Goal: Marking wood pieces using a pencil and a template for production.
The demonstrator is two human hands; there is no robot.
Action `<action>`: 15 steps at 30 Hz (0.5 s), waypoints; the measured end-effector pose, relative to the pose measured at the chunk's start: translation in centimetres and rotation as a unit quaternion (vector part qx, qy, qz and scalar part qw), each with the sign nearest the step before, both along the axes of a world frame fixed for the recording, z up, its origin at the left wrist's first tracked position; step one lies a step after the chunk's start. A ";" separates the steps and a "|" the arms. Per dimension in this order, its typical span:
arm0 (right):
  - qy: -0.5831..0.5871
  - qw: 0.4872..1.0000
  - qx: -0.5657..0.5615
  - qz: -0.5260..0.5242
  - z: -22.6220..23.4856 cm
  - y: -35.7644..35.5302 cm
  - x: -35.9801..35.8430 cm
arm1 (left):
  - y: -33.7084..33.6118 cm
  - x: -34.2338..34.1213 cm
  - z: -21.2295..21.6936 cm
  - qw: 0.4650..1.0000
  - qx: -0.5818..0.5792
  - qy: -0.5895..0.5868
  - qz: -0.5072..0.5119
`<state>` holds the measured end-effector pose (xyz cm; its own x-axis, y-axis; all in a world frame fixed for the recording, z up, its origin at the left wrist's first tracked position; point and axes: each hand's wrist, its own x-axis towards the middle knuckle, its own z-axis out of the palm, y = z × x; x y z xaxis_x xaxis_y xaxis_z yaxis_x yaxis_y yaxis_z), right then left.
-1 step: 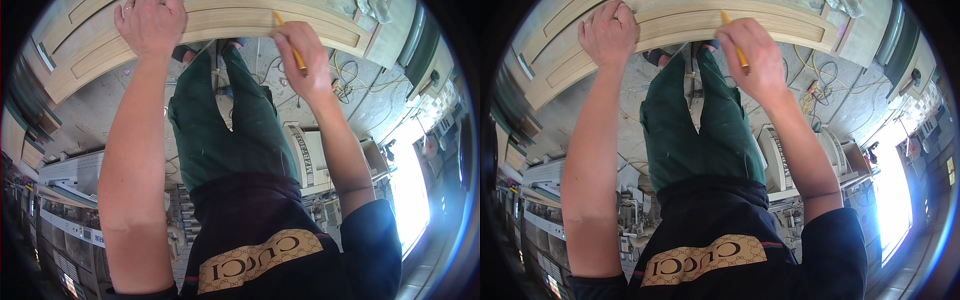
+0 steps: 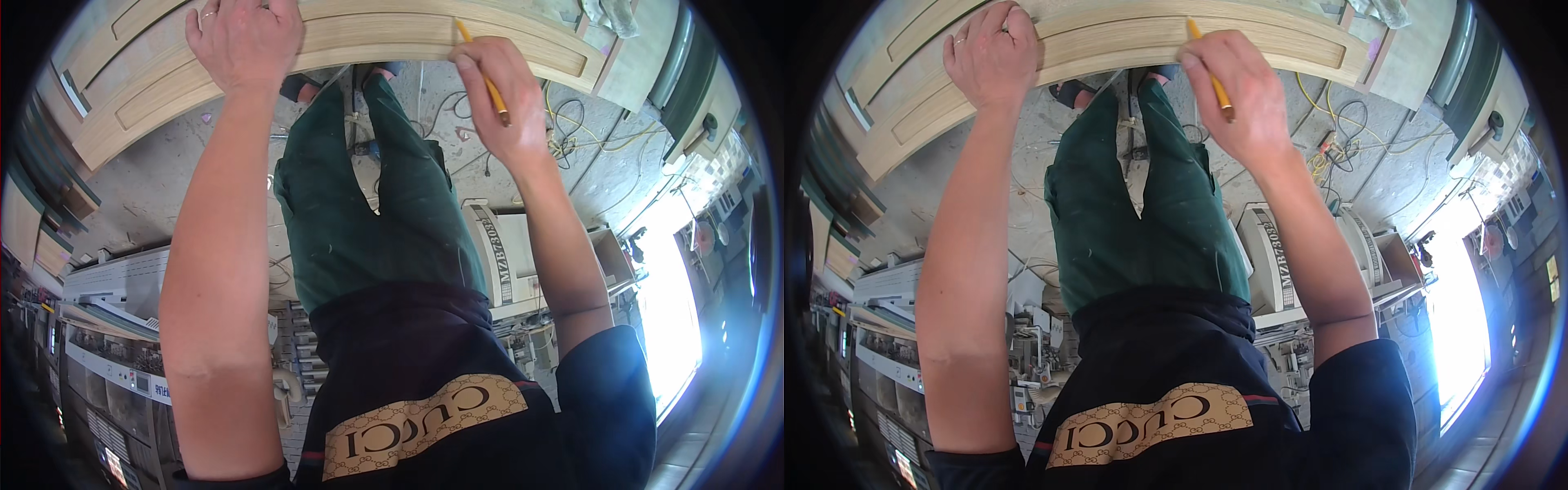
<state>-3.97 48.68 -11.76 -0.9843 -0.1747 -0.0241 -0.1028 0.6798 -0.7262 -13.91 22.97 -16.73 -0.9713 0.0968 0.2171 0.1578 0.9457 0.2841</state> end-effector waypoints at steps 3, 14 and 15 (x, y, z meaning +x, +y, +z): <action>-0.040 0.999 0.031 -0.018 0.6 0.5 0.0 | -0.1 -0.1 -0.3 0.998 -0.013 -0.055 0.009; 0.013 0.999 -0.036 0.006 -0.3 -2.4 -0.7 | -2.4 -0.2 -2.9 0.991 -0.087 -0.097 0.021; 0.013 0.999 -0.036 0.005 -0.3 -1.1 -0.4 | -2.3 -0.2 -2.9 0.991 -0.086 -0.096 0.020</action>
